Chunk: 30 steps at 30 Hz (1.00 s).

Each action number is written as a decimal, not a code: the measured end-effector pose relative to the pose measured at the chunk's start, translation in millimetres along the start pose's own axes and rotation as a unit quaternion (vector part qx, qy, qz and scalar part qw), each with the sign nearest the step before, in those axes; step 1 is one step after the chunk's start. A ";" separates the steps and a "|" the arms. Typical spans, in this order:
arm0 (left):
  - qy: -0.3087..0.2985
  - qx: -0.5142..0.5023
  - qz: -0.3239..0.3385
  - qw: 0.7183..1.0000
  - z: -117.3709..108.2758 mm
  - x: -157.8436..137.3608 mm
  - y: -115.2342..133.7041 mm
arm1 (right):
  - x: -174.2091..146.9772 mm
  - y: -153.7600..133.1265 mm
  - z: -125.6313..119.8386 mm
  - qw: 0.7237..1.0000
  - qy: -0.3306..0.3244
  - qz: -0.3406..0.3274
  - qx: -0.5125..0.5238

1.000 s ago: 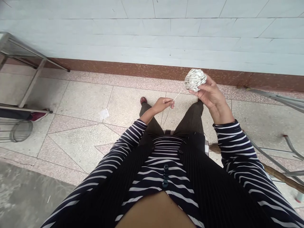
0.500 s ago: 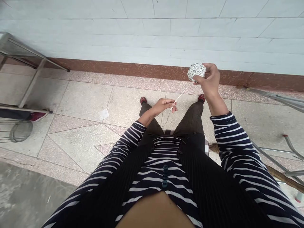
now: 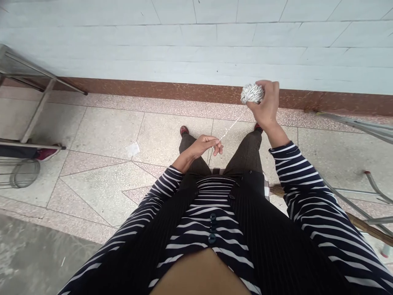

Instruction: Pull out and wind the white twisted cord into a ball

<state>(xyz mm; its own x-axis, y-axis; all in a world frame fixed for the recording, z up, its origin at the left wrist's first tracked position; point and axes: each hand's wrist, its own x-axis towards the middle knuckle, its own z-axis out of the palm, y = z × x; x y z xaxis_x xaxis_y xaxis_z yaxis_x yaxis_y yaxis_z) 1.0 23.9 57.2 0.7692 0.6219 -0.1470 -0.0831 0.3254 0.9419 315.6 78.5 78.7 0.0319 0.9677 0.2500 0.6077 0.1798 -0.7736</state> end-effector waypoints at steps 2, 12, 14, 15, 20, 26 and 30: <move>0.000 0.017 0.023 1.000 -0.3 -5.4 21.4 | -12.7 10.8 12.4 0.997 0.058 0.021 -0.053; 0.083 0.003 0.076 0.994 -19.7 -7.2 41.3 | -45.2 29.4 24.3 0.992 -0.039 0.037 -0.111; 0.109 0.001 0.078 0.991 -20.5 6.4 42.7 | -50.2 17.8 25.7 0.981 -0.153 0.058 -0.100; 0.124 0.007 0.076 0.989 -22.5 14.1 43.7 | -54.4 10.7 27.3 0.970 -0.220 0.076 -0.071; 0.155 0.059 0.034 0.985 -45.3 39.7 35.6 | -83.4 -20.4 26.0 0.822 -0.461 0.223 0.250; 0.085 0.094 -0.024 0.992 -48.3 33.7 -0.8 | -99.0 -25.8 5.8 0.790 -0.297 0.283 0.456; 0.019 0.114 -0.056 0.992 -36.0 31.7 -19.7 | -97.2 -28.4 0.6 0.778 -0.230 0.300 0.502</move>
<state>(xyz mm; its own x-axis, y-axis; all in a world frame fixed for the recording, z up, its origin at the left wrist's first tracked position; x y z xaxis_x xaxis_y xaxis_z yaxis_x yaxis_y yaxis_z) 4.2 62.8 23.1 0.7404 0.6191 -0.2617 0.1502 0.2271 0.9622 294.7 -20.6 76.0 -0.3574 0.8498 -0.3875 -0.3403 -0.5048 -0.7933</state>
